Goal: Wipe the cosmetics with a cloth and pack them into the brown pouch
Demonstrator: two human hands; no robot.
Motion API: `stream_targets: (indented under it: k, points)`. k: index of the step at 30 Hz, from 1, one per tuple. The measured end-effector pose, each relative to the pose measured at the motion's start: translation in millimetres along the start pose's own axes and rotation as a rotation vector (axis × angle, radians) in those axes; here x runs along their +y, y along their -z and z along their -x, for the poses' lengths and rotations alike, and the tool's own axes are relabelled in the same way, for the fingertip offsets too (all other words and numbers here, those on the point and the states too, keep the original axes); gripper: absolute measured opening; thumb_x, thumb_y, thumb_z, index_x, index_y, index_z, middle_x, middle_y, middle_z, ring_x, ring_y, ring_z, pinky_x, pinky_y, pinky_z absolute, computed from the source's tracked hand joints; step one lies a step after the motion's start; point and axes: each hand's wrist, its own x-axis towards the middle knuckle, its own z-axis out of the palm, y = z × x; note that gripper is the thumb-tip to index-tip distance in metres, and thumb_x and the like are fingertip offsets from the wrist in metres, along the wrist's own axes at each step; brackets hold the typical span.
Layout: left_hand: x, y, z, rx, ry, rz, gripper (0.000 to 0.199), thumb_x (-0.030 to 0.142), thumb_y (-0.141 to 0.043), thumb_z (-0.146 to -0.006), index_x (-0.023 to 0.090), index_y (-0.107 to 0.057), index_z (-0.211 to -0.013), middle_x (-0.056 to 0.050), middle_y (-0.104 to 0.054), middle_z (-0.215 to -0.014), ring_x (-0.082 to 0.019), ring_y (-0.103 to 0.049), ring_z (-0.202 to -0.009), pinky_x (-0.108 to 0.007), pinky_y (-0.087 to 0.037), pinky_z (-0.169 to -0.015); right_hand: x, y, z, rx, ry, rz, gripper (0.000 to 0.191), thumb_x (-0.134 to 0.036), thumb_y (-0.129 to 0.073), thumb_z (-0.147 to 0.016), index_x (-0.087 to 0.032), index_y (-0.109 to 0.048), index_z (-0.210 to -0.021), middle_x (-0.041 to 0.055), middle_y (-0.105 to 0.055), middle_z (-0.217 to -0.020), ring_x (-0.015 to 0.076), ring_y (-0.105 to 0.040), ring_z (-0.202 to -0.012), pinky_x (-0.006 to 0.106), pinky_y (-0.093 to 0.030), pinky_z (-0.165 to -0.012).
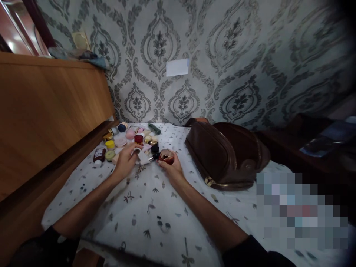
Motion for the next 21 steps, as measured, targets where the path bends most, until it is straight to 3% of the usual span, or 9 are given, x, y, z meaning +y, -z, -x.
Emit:
stream_targets:
  k: [3,5,6,9,11,13,17,19,21]
  points:
    - [2.7,11.0,-4.7,0.080,0.037,0.041,0.028,0.010,-0.042,-0.083,0.018,-0.062,-0.100,-0.006,-0.068,-0.104,-0.020,-0.062,-0.097,-0.032,-0.050,-0.086,-7.1,2.6,9.8,-0.053,0.028,0.166,0.066,-0.015,-0.085,-0.048,-0.026,-0.062,-0.108,-0.0006,-0.070,-0.094,0.0201,-0.064,-0.087,0.032,-0.053,-0.077]
    - [3.2,12.2,-1.4,0.048,-0.027,0.000,0.032,0.006,-0.041,-0.079,0.018,-0.062,-0.100,-0.006,-0.068,-0.107,-0.021,-0.060,-0.104,-0.033,-0.048,-0.093,-13.5,6.8,16.1,-0.095,0.043,0.237,0.064,-0.013,-0.085,-0.047,-0.027,-0.064,-0.105,-0.0005,-0.070,-0.093,0.0212,-0.063,-0.088,0.035,-0.051,-0.083]
    - [2.6,10.5,2.7,-0.024,-0.084,-0.029,0.034,0.004,-0.041,-0.076,0.018,-0.063,-0.098,-0.006,-0.067,-0.107,-0.021,-0.060,-0.106,-0.034,-0.047,-0.096,-16.3,9.6,18.8,-0.115,0.054,0.253,0.062,-0.013,-0.084,-0.047,-0.027,-0.064,-0.104,-0.0006,-0.070,-0.093,0.0216,-0.064,-0.088,0.037,-0.051,-0.085]
    - [-4.2,0.5,21.6,-0.410,-0.283,-0.189,0.032,0.000,-0.043,-0.074,0.019,-0.064,-0.088,-0.006,-0.066,-0.103,-0.021,-0.060,-0.102,-0.033,-0.049,-0.092,-21.3,18.9,25.1,-0.142,0.071,0.285,0.060,-0.015,-0.084,-0.048,-0.027,-0.063,-0.103,-0.0011,-0.070,-0.093,0.0219,-0.064,-0.091,0.037,-0.048,-0.089]
    - [-12.2,-2.8,33.1,-0.570,-0.338,-0.344,0.028,-0.001,-0.044,-0.077,0.019,-0.062,-0.083,-0.008,-0.066,-0.098,-0.023,-0.060,-0.100,-0.035,-0.050,-0.089,-22.2,24.2,28.1,-0.103,0.067,0.317,0.063,-0.016,-0.084,-0.049,-0.026,-0.061,-0.107,-0.0018,-0.070,-0.093,0.0209,-0.063,-0.091,0.036,-0.048,-0.090]
    - [-19.7,0.6,37.8,-0.575,-0.310,-0.451,0.027,-0.002,-0.043,-0.076,0.018,-0.061,-0.083,-0.010,-0.065,-0.097,-0.025,-0.060,-0.100,-0.037,-0.051,-0.087,-22.4,27.0,30.3,-0.052,0.059,0.342,0.066,-0.018,-0.084,-0.051,-0.026,-0.057,-0.111,-0.0019,-0.068,-0.094,0.0197,-0.063,-0.088,0.035,-0.048,-0.088]
    - [-16.9,9.4,25.3,-0.407,-0.201,-0.392,0.037,-0.003,-0.043,-0.068,0.018,-0.062,-0.091,-0.008,-0.064,-0.099,-0.023,-0.060,-0.098,-0.037,-0.051,-0.087,-22.5,24.7,31.8,-0.027,0.052,0.383,0.056,-0.019,-0.082,-0.054,-0.024,-0.056,-0.103,0.0004,-0.067,-0.094,0.0199,-0.063,-0.088,0.034,-0.049,-0.086]
    - [-5.6,0.3,14.9,-0.381,-0.215,-0.346,0.041,-0.003,-0.044,-0.066,0.019,-0.063,-0.096,-0.007,-0.064,-0.101,-0.023,-0.060,-0.102,-0.038,-0.051,-0.092,-21.5,22.9,31.5,-0.015,0.075,0.412,0.052,-0.019,-0.080,-0.055,-0.023,-0.055,-0.100,0.0009,-0.067,-0.094,0.0200,-0.062,-0.087,0.035,-0.049,-0.085]
    - [6.9,-20.5,5.7,-0.442,-0.286,-0.370,0.042,-0.003,-0.044,-0.069,0.018,-0.064,-0.099,-0.008,-0.064,-0.106,-0.023,-0.059,-0.106,-0.038,-0.050,-0.095,-20.0,23.0,30.6,0.000,0.106,0.429,0.050,-0.020,-0.078,-0.056,-0.023,-0.054,-0.099,0.0008,-0.066,-0.093,0.0197,-0.062,-0.086,0.035,-0.049,-0.085]
